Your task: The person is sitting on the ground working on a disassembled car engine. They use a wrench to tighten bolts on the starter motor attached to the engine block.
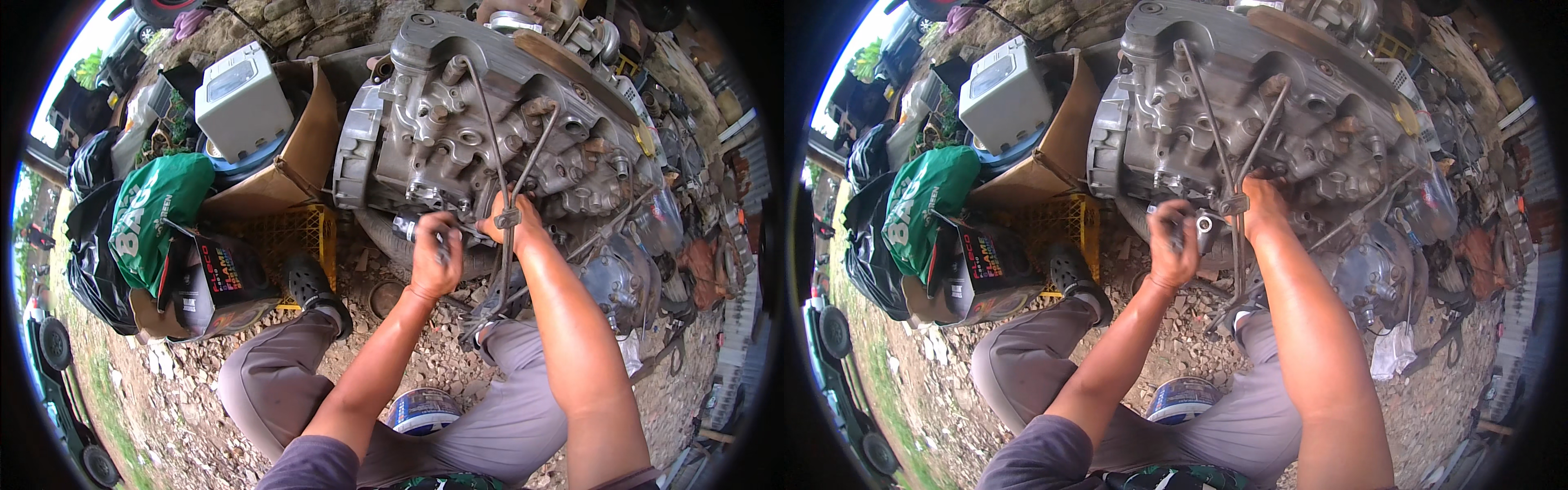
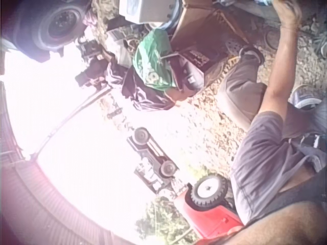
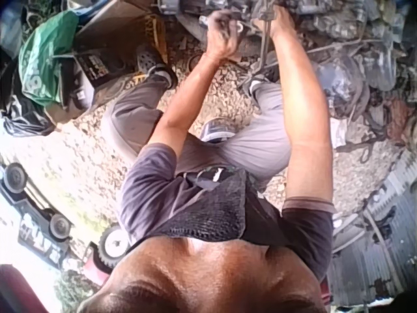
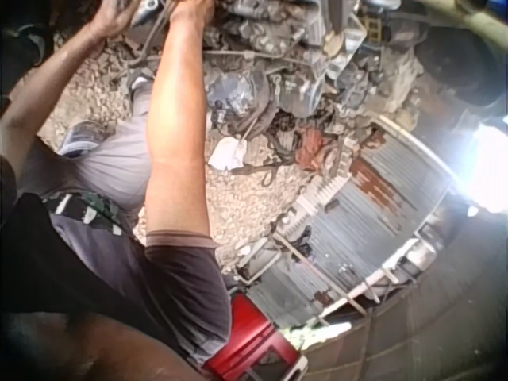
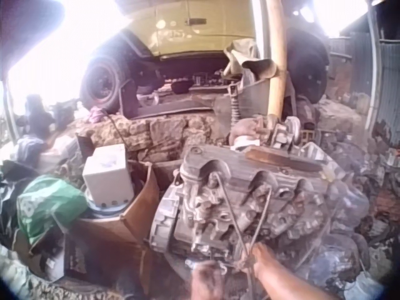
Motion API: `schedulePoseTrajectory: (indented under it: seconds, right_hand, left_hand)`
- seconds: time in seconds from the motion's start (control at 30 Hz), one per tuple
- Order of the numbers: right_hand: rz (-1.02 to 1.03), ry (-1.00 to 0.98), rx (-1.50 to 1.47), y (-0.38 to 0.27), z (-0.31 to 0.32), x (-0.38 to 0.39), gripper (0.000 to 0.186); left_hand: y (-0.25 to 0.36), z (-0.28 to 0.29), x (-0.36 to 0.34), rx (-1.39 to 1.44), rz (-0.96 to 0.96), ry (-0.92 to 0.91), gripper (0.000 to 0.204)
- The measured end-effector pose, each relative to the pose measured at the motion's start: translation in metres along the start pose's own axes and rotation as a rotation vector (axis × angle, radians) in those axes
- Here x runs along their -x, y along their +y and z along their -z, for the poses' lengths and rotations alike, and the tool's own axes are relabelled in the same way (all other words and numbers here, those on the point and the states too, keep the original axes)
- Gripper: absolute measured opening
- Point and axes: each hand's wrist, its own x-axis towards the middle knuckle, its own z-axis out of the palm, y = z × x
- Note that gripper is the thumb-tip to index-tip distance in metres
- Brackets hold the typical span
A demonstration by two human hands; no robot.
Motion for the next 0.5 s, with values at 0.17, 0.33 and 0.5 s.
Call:
schedulePoseTrajectory:
  seconds: [0.17,0.33,0.5]
  right_hand:
    - [0.026,0.062,-0.016,0.005,-0.003,0.000,0.060]
    - [0.027,0.027,-0.012,-0.002,0.003,0.004,0.057]
    - [0.001,0.042,-0.009,-0.001,-0.001,0.001,0.056]
  left_hand:
    - [-0.005,0.019,-0.038,0.427,0.435,0.397,0.016]
    - [-0.032,0.041,-0.048,0.698,0.695,0.519,0.014]
    - [-0.033,0.043,-0.061,0.624,0.812,0.421,0.013]
